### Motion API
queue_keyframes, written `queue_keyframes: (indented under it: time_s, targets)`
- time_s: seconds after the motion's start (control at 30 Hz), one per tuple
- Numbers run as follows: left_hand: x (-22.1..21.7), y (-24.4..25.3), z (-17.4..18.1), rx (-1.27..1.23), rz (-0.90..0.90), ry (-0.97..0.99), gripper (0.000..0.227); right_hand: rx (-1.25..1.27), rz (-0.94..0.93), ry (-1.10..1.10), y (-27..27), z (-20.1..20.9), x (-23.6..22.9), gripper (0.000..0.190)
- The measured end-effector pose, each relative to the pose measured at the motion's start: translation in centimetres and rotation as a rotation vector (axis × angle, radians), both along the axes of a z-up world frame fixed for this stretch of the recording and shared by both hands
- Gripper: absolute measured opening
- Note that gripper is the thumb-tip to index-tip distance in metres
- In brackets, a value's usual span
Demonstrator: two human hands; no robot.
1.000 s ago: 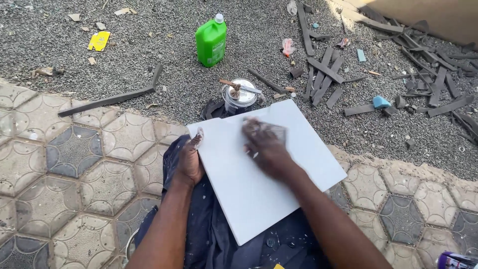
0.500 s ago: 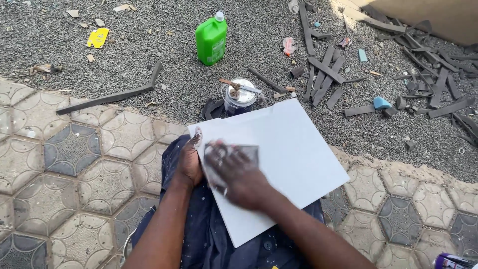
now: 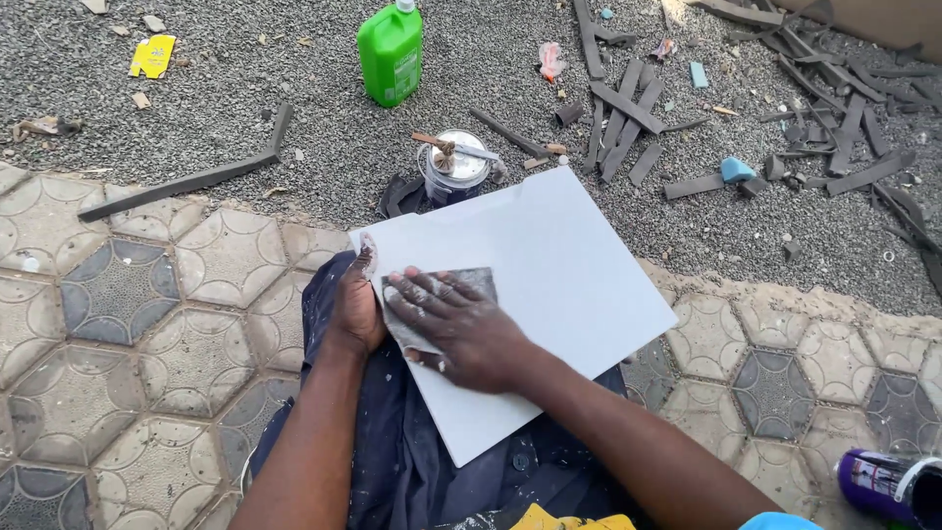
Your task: Sanding and scraping the surface and edges of a white furniture panel to prepare it for finishing.
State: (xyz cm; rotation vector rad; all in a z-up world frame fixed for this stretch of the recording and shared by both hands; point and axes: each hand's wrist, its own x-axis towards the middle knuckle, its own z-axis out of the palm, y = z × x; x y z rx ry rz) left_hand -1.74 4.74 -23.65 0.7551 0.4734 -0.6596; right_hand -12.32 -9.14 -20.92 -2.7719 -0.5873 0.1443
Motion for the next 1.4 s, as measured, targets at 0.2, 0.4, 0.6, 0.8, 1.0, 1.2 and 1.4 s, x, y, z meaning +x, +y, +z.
queue_keyframes:
  time_s: [0.2, 0.4, 0.6, 0.8, 1.0, 1.2, 1.4]
  targets:
    - [0.9, 2.1, -3.8, 0.068, 0.013, -0.069, 0.05, -0.139, -0.919, 0.397, -20.5, -3.4, -3.2, 0.074]
    - [0.7, 0.6, -3.1, 0.126, 0.007, -0.066, 0.047, 0.072, -0.015, 0.171, 3.2, 3.9, -5.2, 0.075]
    - [0.8, 1.6, -2.2, 0.12, 0.019, -0.068, 0.047, -0.235, -0.488, 0.268, -9.1, 0.0, -1.7, 0.067]
    - [0.6, 0.7, -3.0, 0.063, -0.001, -0.104, 0.046, -0.06, -0.69, 0.294, -10.9, -3.4, 4.2, 0.062]
    - [1.1, 1.1, -4.8, -0.054, -0.033, -0.117, 0.038, 0.033, -0.158, 0.069, 2.0, -0.5, 4.8, 0.067]
    - [1.0, 1.8, -3.9, 0.009, 0.039, -0.038, 0.046, -0.131, -0.738, 0.459, -9.8, 1.4, 6.8, 0.068]
    - [0.9, 0.9, -4.4, 0.01, 0.011, -0.01, 0.047, -0.141, -0.744, 0.316, -4.9, 2.2, 5.1, 0.063]
